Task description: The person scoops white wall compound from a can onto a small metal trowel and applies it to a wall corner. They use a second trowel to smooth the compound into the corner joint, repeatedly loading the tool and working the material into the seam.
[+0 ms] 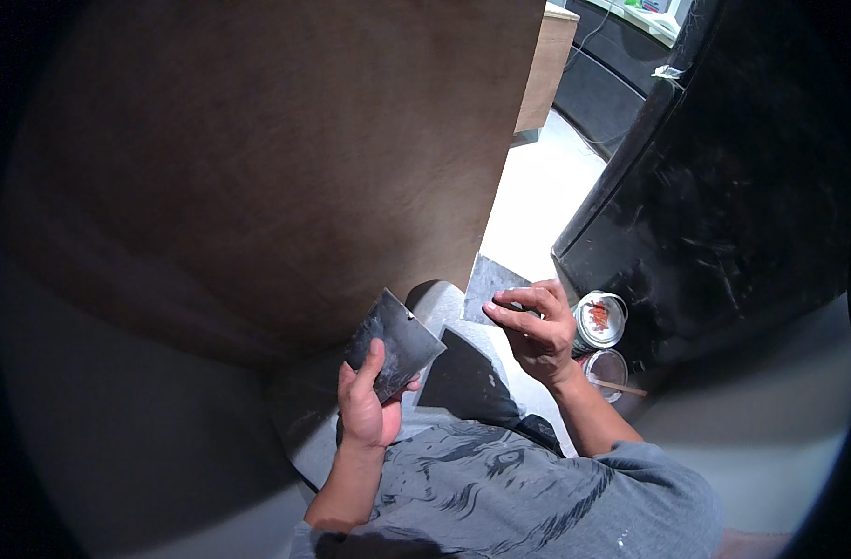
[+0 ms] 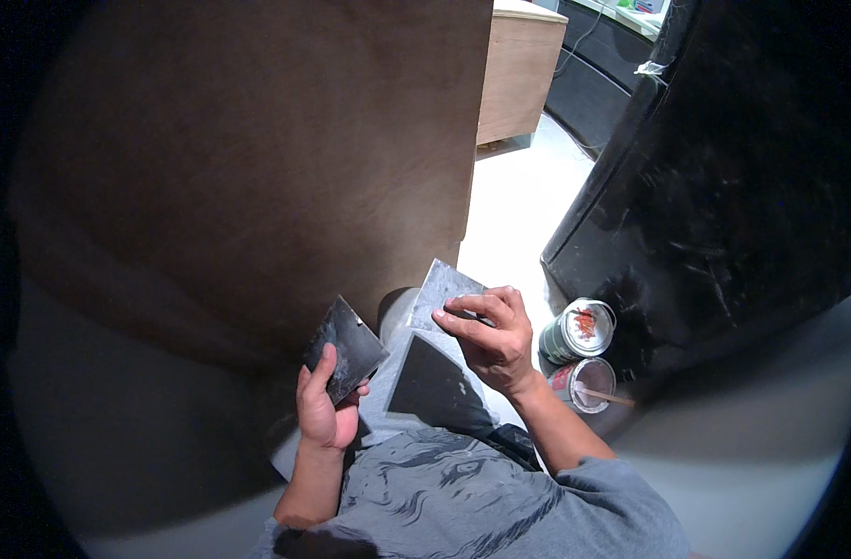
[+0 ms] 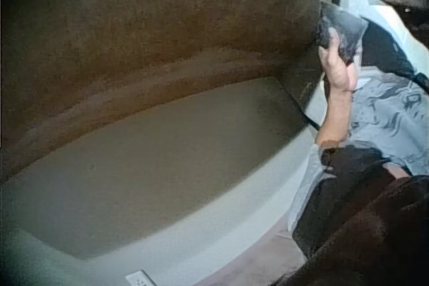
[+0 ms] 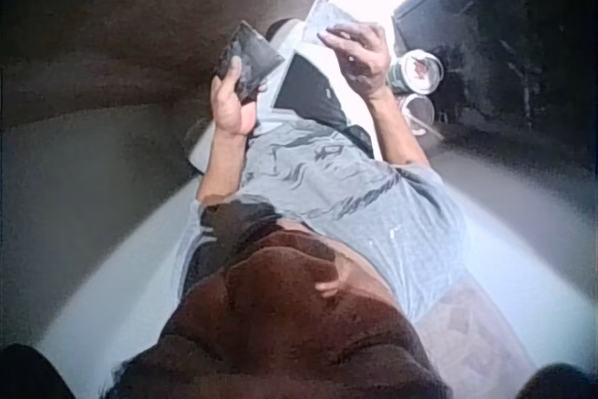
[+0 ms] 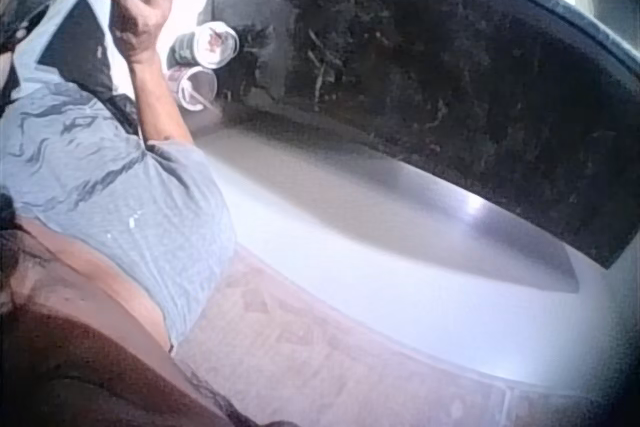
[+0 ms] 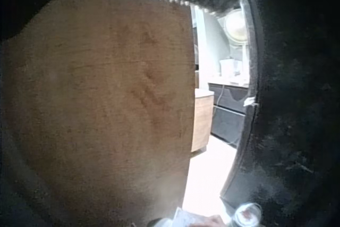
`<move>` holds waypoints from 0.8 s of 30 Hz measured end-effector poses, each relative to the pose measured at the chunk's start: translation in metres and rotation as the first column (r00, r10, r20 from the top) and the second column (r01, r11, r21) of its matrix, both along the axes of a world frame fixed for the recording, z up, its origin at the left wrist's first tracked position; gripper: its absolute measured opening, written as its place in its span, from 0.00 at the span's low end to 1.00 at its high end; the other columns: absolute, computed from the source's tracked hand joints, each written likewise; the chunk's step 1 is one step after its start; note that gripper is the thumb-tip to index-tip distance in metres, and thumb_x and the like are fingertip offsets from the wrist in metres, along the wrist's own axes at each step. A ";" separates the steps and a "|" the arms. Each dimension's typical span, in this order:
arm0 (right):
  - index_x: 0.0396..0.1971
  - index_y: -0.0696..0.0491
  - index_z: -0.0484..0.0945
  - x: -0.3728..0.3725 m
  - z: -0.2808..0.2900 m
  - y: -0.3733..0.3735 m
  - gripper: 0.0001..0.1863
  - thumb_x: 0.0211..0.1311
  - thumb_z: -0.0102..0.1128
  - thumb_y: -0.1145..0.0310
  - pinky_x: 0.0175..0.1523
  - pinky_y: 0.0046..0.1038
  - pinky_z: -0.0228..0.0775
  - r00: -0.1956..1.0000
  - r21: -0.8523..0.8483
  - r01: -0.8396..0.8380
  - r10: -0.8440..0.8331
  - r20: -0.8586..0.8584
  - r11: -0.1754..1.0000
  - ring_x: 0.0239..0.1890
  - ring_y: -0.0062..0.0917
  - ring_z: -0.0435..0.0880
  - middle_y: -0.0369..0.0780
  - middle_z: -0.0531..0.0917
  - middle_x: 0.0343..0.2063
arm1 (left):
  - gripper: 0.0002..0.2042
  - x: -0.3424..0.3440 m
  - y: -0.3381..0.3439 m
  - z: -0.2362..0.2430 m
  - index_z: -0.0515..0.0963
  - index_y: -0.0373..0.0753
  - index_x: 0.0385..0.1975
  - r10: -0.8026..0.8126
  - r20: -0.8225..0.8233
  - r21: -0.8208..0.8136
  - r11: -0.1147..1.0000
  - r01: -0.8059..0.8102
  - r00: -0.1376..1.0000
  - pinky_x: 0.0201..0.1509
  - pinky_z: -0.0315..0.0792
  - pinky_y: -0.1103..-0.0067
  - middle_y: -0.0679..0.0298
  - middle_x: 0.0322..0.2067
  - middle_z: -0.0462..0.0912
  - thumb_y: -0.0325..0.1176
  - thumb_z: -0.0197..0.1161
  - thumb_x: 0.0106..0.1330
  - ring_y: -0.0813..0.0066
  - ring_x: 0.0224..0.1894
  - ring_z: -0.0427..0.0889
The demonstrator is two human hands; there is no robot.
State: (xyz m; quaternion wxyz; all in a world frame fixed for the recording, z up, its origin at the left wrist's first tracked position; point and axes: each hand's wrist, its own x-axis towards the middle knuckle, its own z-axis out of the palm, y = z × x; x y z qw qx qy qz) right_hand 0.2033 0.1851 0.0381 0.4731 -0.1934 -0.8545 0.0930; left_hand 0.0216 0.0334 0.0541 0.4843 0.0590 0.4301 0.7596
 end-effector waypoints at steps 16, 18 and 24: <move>0.57 0.31 0.78 -0.001 0.005 -0.018 0.39 0.39 0.66 0.75 0.37 0.30 0.61 0.921 -0.118 -0.172 0.202 0.332 0.978 0.33 0.25 0.75 0.31 0.80 0.38 | 0.10 0.003 0.008 -0.027 0.76 0.28 0.41 0.180 -0.811 0.069 0.974 -0.214 0.557 0.29 0.82 0.77 0.57 0.32 0.82 0.30 0.55 0.71 0.74 0.31 0.84; 0.56 0.31 0.78 0.000 0.004 -0.019 0.37 0.40 0.66 0.75 0.37 0.30 0.61 0.925 -0.120 -0.166 0.197 0.326 0.979 0.33 0.25 0.75 0.31 0.80 0.37 | 0.10 0.005 0.008 -0.026 0.75 0.27 0.43 0.157 -0.835 0.050 0.976 -0.211 0.527 0.29 0.82 0.78 0.58 0.33 0.82 0.30 0.55 0.71 0.74 0.31 0.84; 0.53 0.35 0.81 0.001 0.002 -0.018 0.32 0.43 0.65 0.74 0.37 0.30 0.62 0.947 -0.130 -0.149 0.179 0.268 0.980 0.33 0.25 0.76 0.32 0.80 0.36 | 0.15 0.021 0.005 -0.005 0.74 0.26 0.51 0.042 -0.807 -0.024 0.994 -0.104 0.589 0.34 0.80 0.77 0.52 0.36 0.84 0.27 0.57 0.69 0.72 0.32 0.85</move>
